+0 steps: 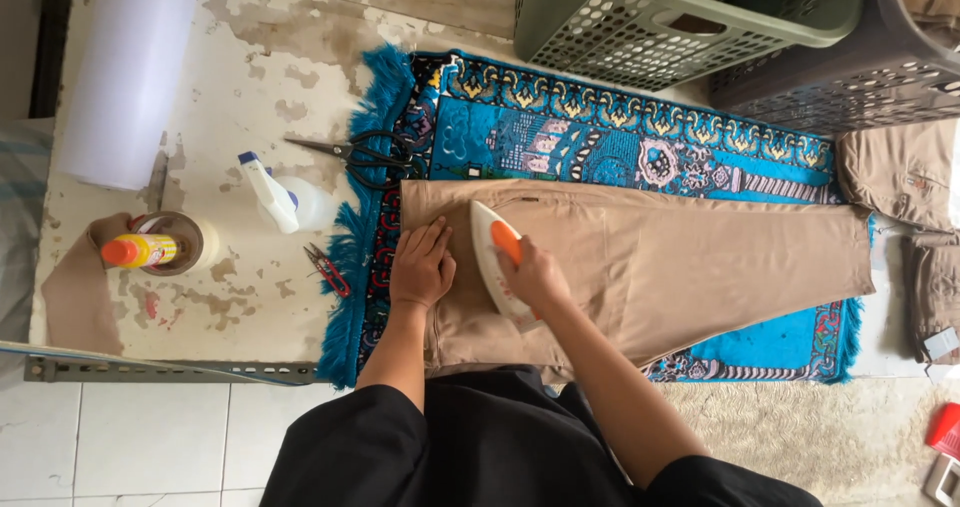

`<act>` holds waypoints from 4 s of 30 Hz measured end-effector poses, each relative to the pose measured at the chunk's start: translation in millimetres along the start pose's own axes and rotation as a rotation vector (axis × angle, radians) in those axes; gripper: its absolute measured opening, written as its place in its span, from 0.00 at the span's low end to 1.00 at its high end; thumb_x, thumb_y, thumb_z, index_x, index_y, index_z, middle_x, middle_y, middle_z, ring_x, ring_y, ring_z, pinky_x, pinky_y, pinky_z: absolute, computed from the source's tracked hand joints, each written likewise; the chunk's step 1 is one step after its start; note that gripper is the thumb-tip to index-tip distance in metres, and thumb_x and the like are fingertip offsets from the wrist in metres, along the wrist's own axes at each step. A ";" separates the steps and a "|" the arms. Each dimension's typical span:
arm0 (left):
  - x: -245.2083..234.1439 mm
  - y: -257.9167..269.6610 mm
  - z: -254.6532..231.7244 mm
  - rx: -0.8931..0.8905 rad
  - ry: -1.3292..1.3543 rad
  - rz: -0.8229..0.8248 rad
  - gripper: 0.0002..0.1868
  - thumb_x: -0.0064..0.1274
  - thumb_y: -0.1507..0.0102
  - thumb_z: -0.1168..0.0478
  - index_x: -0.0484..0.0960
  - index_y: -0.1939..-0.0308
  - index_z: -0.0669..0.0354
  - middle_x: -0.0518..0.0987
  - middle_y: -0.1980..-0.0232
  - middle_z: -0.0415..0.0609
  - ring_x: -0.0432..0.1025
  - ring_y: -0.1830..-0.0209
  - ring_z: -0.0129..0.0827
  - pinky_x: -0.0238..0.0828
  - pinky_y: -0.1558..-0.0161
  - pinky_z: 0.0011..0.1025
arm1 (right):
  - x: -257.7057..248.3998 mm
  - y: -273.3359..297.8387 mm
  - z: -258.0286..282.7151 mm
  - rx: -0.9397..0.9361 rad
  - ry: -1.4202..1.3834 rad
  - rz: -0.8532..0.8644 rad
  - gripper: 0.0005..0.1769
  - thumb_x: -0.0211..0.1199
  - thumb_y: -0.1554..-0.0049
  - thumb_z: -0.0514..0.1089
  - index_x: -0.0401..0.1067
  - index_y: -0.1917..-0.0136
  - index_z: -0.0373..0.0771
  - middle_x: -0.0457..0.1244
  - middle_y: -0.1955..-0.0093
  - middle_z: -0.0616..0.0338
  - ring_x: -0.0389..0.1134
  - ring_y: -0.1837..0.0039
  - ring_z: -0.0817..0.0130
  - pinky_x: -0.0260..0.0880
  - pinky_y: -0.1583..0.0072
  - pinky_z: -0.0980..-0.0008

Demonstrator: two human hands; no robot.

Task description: The person irons a pair of beige trousers laid on a patterned blue mat, using a handheld iron to smooth the fabric. After ironing, the person folds the trousers and places them on a stack of similar trousers.

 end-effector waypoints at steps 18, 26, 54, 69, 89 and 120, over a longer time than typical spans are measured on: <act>9.3 7.4 6.9 -0.057 0.015 0.052 0.18 0.43 0.36 0.59 0.83 0.47 0.58 0.79 0.38 0.47 0.73 0.43 0.38 0.65 0.39 0.40 | -16.6 -10.2 -12.1 0.125 -0.089 0.152 0.26 0.56 0.42 0.68 0.68 0.51 0.42 0.68 0.66 0.43 0.75 0.58 0.42 0.74 0.58 0.45; 11.1 11.6 12.7 -0.087 0.040 0.051 0.15 0.41 0.32 0.56 0.81 0.59 0.61 0.78 0.37 0.52 0.74 0.44 0.41 0.67 0.39 0.40 | -5.9 7.8 32.8 0.003 0.050 0.043 0.28 0.56 0.44 0.73 0.66 0.52 0.47 0.67 0.67 0.48 0.74 0.62 0.44 0.76 0.60 0.49; 10.3 16.8 34.9 -0.304 0.000 0.079 0.11 0.38 0.47 0.66 0.71 0.62 0.59 0.68 0.36 0.59 0.66 0.38 0.49 0.64 0.32 0.45 | -29.8 -7.4 14.9 0.018 0.097 0.134 0.27 0.54 0.43 0.71 0.68 0.50 0.47 0.69 0.63 0.48 0.75 0.57 0.46 0.77 0.57 0.51; 6.2 10.6 28.5 -0.212 -0.049 0.082 0.06 0.54 0.36 0.60 0.85 0.57 0.45 0.73 0.43 0.44 0.68 0.44 0.44 0.68 0.41 0.43 | -41.1 -0.1 18.0 -0.033 0.146 -0.134 0.25 0.59 0.45 0.71 0.71 0.56 0.48 0.66 0.72 0.51 0.74 0.64 0.51 0.75 0.63 0.55; 36.5 -5.5 75.1 -0.507 0.183 0.578 0.09 0.56 0.34 0.64 0.75 0.68 0.58 0.68 0.54 0.44 0.76 0.65 0.41 0.79 0.65 0.35 | -43.9 -17.2 -13.5 0.278 -0.094 0.310 0.33 0.53 0.45 0.77 0.69 0.44 0.49 0.70 0.51 0.46 0.72 0.42 0.47 0.75 0.43 0.48; 36.6 10.8 36.1 -0.154 -0.201 0.596 0.13 0.42 0.27 0.54 0.81 0.53 0.52 0.69 0.53 0.40 0.70 0.55 0.34 0.68 0.57 0.35 | -51.0 -17.8 -7.4 0.247 -0.141 0.264 0.31 0.56 0.45 0.75 0.71 0.47 0.48 0.70 0.53 0.42 0.73 0.44 0.44 0.75 0.44 0.49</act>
Point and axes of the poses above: each hand's wrist, its own y-axis away from the middle knuckle, its own x-axis out of the palm, z = x × y, the point moved 9 cm from there along -y, towards the middle knuckle
